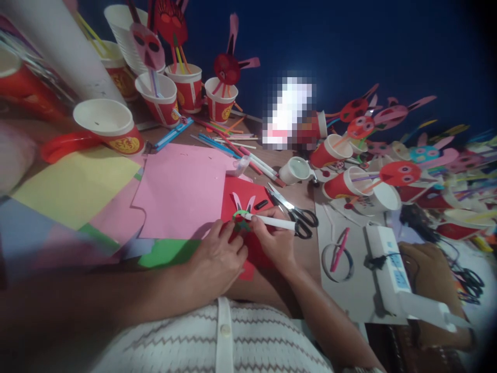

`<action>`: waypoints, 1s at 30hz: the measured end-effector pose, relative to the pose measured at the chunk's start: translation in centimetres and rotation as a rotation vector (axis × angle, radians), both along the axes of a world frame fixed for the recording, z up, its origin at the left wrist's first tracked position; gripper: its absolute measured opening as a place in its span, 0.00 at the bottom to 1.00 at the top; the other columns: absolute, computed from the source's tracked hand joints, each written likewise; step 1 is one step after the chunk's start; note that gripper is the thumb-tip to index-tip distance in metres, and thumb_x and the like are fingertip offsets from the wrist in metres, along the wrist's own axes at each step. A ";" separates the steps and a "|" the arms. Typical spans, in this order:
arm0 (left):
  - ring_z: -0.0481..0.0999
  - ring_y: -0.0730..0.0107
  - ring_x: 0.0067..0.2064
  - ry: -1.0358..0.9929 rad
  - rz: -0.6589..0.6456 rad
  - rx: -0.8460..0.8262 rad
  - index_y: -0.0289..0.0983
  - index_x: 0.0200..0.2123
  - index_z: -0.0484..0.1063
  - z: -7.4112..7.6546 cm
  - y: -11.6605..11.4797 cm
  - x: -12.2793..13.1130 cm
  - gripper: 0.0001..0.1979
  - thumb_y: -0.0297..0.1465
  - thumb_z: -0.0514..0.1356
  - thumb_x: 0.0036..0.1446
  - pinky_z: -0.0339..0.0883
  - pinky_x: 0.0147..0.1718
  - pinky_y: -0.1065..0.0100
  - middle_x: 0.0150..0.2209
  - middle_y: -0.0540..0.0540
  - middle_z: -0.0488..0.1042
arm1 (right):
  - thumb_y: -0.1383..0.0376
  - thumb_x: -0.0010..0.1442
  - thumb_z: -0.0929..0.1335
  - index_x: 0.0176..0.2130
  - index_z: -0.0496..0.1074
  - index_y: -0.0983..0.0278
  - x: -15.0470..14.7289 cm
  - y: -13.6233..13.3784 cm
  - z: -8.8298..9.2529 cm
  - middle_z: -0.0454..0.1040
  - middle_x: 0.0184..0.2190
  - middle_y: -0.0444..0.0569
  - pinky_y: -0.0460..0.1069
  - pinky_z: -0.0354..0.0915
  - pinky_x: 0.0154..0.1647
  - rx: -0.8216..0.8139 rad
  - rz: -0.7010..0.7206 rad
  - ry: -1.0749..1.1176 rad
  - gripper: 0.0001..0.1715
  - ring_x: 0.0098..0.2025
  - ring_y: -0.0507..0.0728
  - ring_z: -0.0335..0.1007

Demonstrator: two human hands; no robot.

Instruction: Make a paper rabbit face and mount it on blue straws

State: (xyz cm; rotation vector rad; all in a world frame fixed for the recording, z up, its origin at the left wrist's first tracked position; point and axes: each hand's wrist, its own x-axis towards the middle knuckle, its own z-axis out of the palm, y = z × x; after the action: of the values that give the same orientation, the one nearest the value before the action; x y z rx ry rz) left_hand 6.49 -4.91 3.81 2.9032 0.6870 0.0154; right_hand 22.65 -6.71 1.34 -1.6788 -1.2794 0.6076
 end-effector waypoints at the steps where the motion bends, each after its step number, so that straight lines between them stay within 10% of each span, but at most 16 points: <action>1: 0.69 0.43 0.50 0.001 -0.001 0.004 0.33 0.40 0.75 0.0 0.0 0.0 0.14 0.36 0.56 0.58 0.55 0.49 0.46 0.42 0.38 0.77 | 0.63 0.57 0.68 0.28 0.69 0.61 0.1 0.0 -0.1 0.73 0.24 0.43 0.49 0.67 0.32 0.012 -0.005 -0.016 0.07 0.28 0.54 0.70; 30: 0.69 0.42 0.51 -0.012 -0.010 0.074 0.32 0.44 0.74 -0.8 -0.2 0.1 0.17 0.37 0.56 0.58 0.54 0.50 0.47 0.43 0.38 0.77 | 0.60 0.57 0.68 0.29 0.69 0.61 0.3 0.0 -1.4 0.73 0.22 0.41 0.46 0.64 0.26 -0.066 0.060 0.058 0.09 0.24 0.52 0.69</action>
State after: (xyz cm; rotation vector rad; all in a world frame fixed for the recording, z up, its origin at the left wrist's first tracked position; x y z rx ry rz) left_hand 6.55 -5.08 2.97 2.9751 0.6836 0.0577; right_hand 22.93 -6.75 -0.08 -1.6690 -1.2837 0.7362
